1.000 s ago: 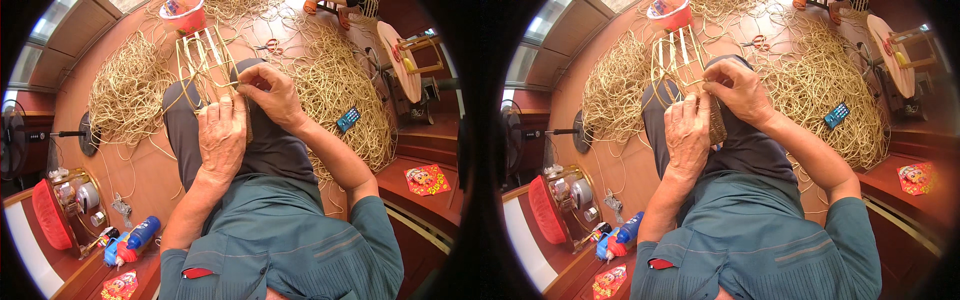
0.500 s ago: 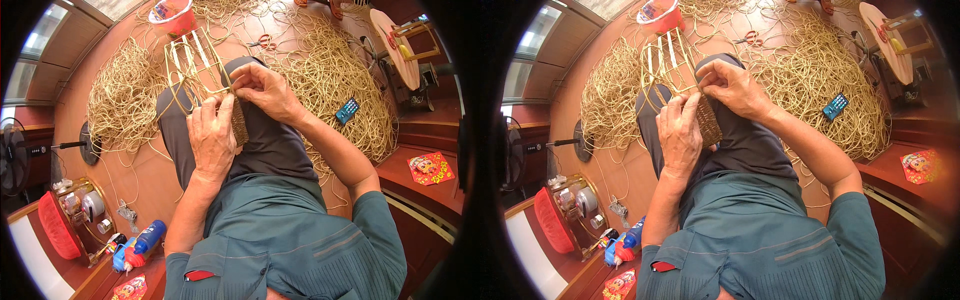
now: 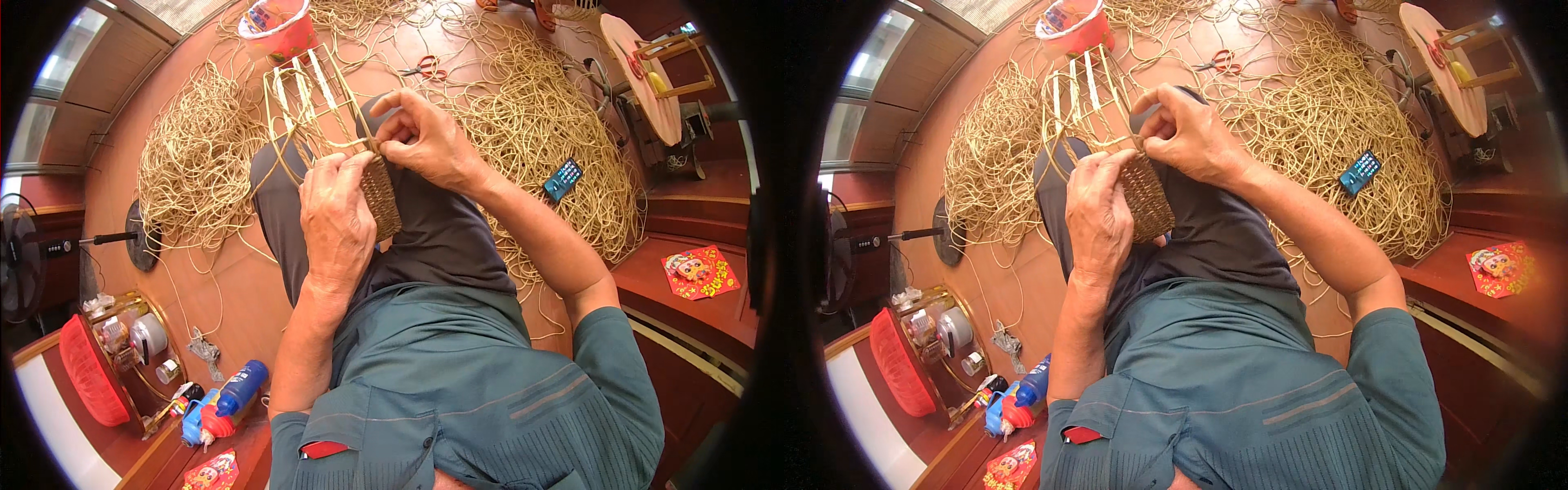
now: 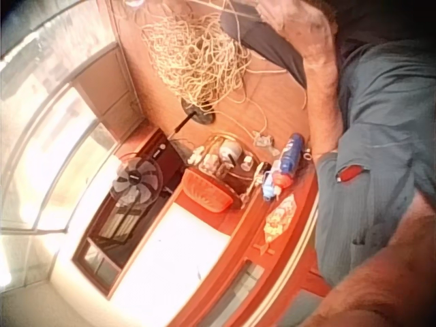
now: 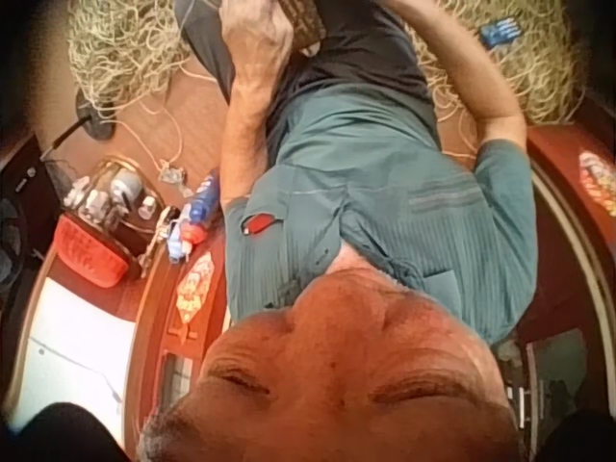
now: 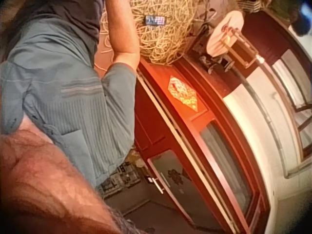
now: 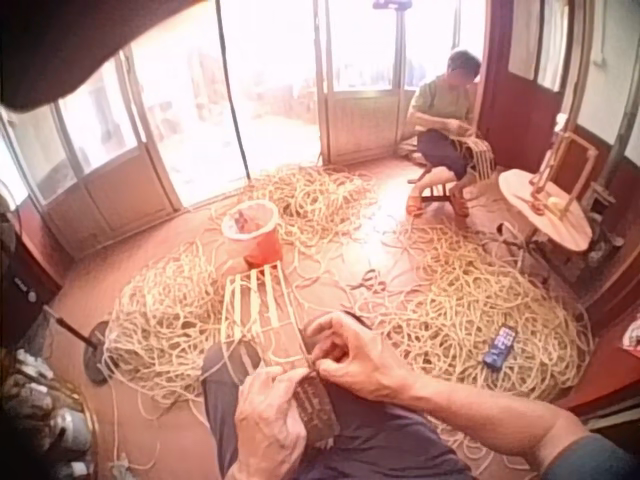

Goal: Weaving a straw or rattan basket while sitting on the floor surrounded by materials.

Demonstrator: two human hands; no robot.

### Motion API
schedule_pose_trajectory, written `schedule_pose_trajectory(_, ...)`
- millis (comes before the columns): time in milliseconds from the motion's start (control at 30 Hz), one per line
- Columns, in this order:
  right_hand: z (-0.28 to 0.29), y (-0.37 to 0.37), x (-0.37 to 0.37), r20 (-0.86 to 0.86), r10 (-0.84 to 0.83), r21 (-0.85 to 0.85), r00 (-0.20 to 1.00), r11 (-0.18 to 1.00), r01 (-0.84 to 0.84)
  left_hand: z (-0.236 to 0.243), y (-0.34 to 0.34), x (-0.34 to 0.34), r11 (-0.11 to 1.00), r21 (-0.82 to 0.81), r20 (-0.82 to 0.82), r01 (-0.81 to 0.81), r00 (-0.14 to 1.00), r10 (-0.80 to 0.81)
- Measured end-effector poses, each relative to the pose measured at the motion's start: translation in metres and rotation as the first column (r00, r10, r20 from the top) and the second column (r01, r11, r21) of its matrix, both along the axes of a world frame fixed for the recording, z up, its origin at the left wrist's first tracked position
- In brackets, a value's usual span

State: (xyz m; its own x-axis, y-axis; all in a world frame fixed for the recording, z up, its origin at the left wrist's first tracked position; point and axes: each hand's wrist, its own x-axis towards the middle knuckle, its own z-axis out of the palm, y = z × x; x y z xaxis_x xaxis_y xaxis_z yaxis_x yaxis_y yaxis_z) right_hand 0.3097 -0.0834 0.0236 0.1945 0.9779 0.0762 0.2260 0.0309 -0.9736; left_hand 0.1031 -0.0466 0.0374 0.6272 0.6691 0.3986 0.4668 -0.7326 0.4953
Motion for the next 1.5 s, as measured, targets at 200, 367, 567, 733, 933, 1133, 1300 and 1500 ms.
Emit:
schedule_pose_trajectory(200,-0.005,-0.017,-0.024,-0.697,-0.161,-0.11,0.699,0.987,0.118,-0.004,-0.009,-0.001,0.997,-0.019,0.182,-0.075,0.98,0.077)
schedule_pose_trajectory(367,0.009,-0.017,-0.004,-0.878,-0.139,-0.216,0.457,0.969,-0.121,-0.006,-0.008,0.01,0.982,0.152,0.11,-0.11,0.99,0.094)
schedule_pose_trajectory(567,-0.005,-0.039,0.055,-0.77,-0.117,-0.246,0.628,0.961,-0.123,-0.016,-0.002,0.035,0.951,0.306,-0.043,-0.05,0.997,0.066)
schedule_pose_trajectory(733,-0.067,-0.127,0.259,-0.559,-0.573,-0.311,0.6,0.815,0.489,-0.022,0.003,0.038,0.951,0.299,-0.078,-0.075,0.992,0.103)
schedule_pose_trajectory(933,-0.075,-0.413,0.532,-0.304,-0.95,-0.45,-0.07,0.078,0.89,-0.023,0.003,0.032,0.944,0.315,0.032,-0.098,0.995,0.093)
schedule_pose_trajectory(1133,-0.057,-0.267,0.402,0.461,-0.643,0.023,0.611,0.697,0.717,-0.026,0.003,0.026,0.965,0.262,0.118,-0.025,0.993,-0.007)
schedule_pose_trajectory(1300,-0.013,-0.074,0.101,0.359,-0.135,0.07,0.923,0.991,0.117,-0.023,0.003,0.013,0.978,0.209,0.177,0.028,0.982,-0.065)
schedule_pose_trajectory(1500,0.006,-0.022,0.008,0.598,0.056,0.123,0.8,0.979,-0.161,-0.024,0.003,0.011,0.983,0.179,0.217,-0.026,0.976,-0.014)
